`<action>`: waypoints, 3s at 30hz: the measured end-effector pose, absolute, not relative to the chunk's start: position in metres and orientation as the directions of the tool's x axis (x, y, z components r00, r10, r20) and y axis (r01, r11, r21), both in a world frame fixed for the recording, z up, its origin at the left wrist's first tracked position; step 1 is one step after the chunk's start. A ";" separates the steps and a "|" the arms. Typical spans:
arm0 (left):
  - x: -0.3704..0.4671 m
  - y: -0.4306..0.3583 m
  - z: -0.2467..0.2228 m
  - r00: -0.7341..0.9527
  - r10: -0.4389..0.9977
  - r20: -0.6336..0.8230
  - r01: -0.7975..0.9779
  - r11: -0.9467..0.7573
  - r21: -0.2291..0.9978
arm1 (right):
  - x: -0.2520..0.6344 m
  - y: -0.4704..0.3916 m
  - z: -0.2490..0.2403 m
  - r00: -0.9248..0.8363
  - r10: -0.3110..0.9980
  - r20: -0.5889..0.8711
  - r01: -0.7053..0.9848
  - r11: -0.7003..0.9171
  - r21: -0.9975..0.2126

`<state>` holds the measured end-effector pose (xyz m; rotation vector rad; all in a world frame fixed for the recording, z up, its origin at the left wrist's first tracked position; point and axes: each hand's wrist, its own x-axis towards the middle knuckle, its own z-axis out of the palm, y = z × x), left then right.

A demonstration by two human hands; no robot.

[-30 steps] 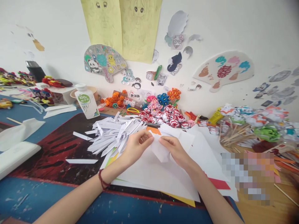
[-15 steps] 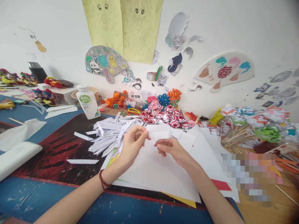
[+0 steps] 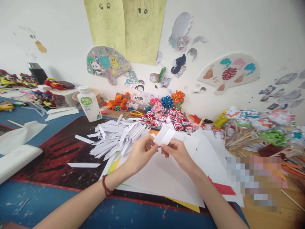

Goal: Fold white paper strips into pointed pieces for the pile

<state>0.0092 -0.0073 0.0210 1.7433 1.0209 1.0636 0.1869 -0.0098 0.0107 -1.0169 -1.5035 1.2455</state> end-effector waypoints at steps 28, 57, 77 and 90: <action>-0.010 -0.004 0.022 0.732 0.330 0.596 0.535 -0.820 -0.204 | 0.200 -0.008 0.017 -0.224 0.966 0.132 0.107 0.159 -0.982; 0.001 -0.009 0.029 0.413 0.770 0.486 0.368 -0.629 0.685 | 0.196 -0.014 0.024 -0.344 0.935 0.088 0.095 0.128 -0.987; 0.004 -0.008 0.029 0.375 0.824 0.425 0.277 -0.537 0.797 | 0.194 -0.013 0.017 -0.343 0.938 0.053 0.097 0.092 -0.991; 0.005 -0.008 0.027 0.334 0.870 0.362 0.271 -0.456 0.848 | 0.195 -0.013 0.017 -0.371 0.928 0.033 0.110 0.079 -0.991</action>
